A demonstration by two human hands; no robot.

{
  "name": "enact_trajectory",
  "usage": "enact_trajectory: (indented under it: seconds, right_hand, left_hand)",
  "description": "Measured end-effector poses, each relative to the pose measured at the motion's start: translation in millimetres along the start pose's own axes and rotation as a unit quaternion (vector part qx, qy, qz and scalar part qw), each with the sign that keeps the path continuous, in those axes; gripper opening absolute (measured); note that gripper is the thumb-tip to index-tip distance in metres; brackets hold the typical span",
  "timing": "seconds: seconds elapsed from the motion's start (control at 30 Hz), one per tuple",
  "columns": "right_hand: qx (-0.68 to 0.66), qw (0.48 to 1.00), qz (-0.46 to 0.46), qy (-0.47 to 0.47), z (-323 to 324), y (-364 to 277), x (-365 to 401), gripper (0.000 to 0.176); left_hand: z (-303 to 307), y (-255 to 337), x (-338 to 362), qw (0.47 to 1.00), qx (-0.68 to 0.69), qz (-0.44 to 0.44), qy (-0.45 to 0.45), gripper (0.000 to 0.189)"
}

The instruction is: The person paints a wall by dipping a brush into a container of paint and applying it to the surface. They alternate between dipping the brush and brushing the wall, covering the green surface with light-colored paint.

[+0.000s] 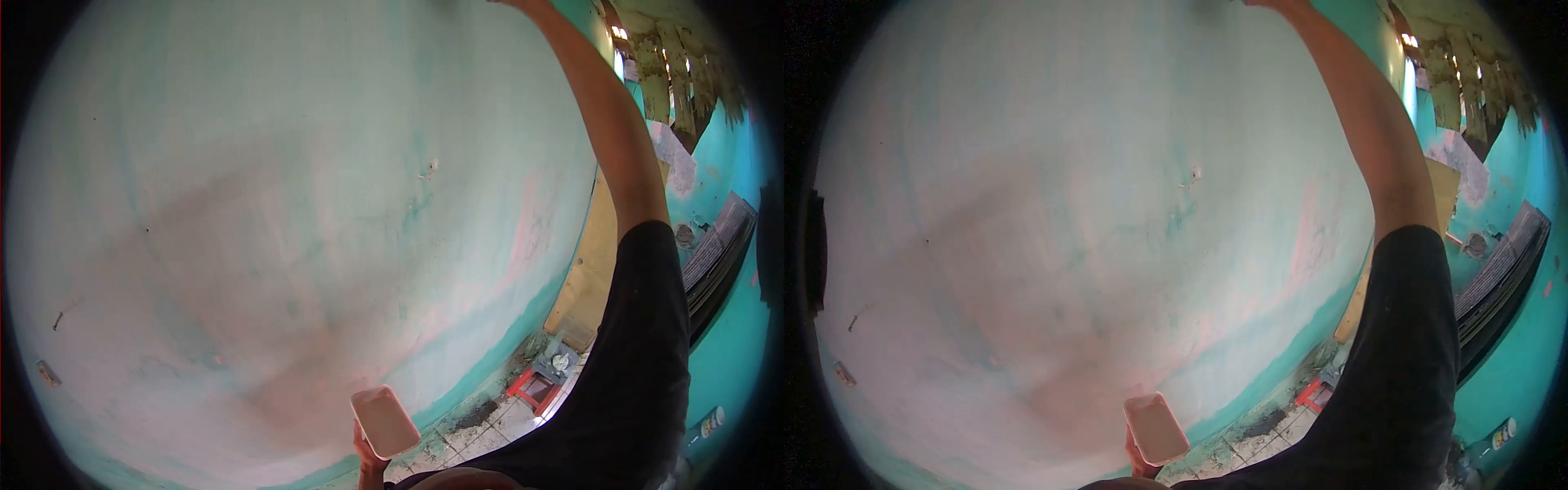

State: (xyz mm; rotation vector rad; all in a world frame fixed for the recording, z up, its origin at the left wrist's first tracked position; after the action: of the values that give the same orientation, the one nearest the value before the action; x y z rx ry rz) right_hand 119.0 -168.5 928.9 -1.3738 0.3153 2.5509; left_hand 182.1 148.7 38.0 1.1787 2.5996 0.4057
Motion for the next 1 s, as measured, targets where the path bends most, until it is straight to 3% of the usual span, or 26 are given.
enact_trajectory:
  seconds: [0.07,0.1,0.13,0.2,0.33,0.37,0.43,0.47,0.53,0.6,0.67,0.7,0.77,0.8,0.83,0.9,1.0]
  right_hand:
    - [0.013,1.0,0.023,0.008,-26.8,-11.0,32.3,0.025]
    - [0.029,0.997,0.022,-0.067,-61.5,1.7,39.3,0.022]
    - [0.023,0.989,0.146,0.032,-79.1,-14.8,75.0,0.029]
    - [-0.017,0.99,0.141,-0.016,-119.9,-29.8,144.6,0.02]
    - [-0.044,0.971,0.129,-0.196,-170.5,-53.6,260.0,0.024]
    - [-0.043,0.972,0.127,-0.195,-165.4,-49.7,262.9,0.024]
    - [-0.026,0.919,0.196,-0.34,-174.7,-48.8,276.7,0.033]
    - [-0.062,0.898,0.154,-0.407,-159.3,-53.3,256.7,0.036]
    - [0.05,0.948,0.24,-0.203,-112.8,-44.8,194.5,0.03]
    - [-0.029,0.987,0.123,-0.097,-51.4,-49.0,137.6,0.022]
    - [-0.022,0.997,0.071,0.027,-14.1,-56.1,100.5,0.022]
    - [-0.022,0.997,0.069,0.025,-23.0,-42.8,84.0,0.022]
    - [0.044,0.995,0.061,-0.072,-70.3,-15.4,63.6,0.037]
    - [0.069,0.995,0.05,-0.054,-88.2,-32.2,93.3,0.023]
    - [0.075,0.994,0.078,0.02,-104.0,-35.3,127.5,0.024]
    - [0.076,0.993,0.086,0.001,-146.2,-40.3,193.1,0.021]
    - [0.076,0.988,0.103,-0.089,-196.1,-50.2,284.9,0.053]
  left_hand:
    - [3.0,5.9,-8.7,0.999,-0.016,-0.022,0.037,0.065]
    - [-7.8,5.3,-3.0,1.0,-0.01,0.001,0.024,0.066]
    - [-14.5,3.2,5.3,1.0,-0.004,0.028,0.012,0.066]
    - [-14.4,4.4,5.2,0.998,0.018,0.047,0.023,0.067]
    - [-24.1,7.1,6.4,0.996,0.021,0.086,0.033,0.068]
    - [-19.8,5.9,5.1,0.995,0.02,0.088,0.032,0.068]
    - [-9.3,4.0,2.4,0.997,0.032,0.07,0.011,0.069]
    - [-16.1,5.0,3.9,0.997,0.032,0.071,0.009,0.069]
    - [-30.4,6.9,11.4,0.996,-0.012,0.081,0.032,0.071]
    - [-24.5,4.4,14.5,0.995,0.011,0.089,0.033,0.071]
    - [-23.7,0.8,19.8,0.994,0.032,0.098,0.032,0.072]
    - [-26.9,-0.2,21.7,0.993,0.043,0.102,0.039,0.072]
    - [-27.7,0.4,22.5,0.992,0.051,0.106,0.048,0.071]
    - [-25.8,2.7,23.4,0.994,0.02,0.096,0.04,0.071]
    - [-22.4,6.7,28.0,0.996,-0.01,0.085,0.034,0.071]
    - [-15.8,11.8,35.6,0.996,0.002,0.08,0.045,0.071]
    - [-5.9,13.3,41.7,0.994,0.015,0.091,0.06,0.071]
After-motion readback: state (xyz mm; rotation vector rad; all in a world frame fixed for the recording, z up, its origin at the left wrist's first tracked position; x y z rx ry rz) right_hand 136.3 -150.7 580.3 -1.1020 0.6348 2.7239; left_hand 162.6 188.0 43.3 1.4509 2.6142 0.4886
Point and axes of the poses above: each hand's wrist, its own x-axis away from the middle knuckle, its own z-axis out of the back of the hand, y = z × x, the point moved 7 cm from there along -x, towards the middle knuckle, and after that the axes turned 8 degrees about -y, right-handed, at the moved point
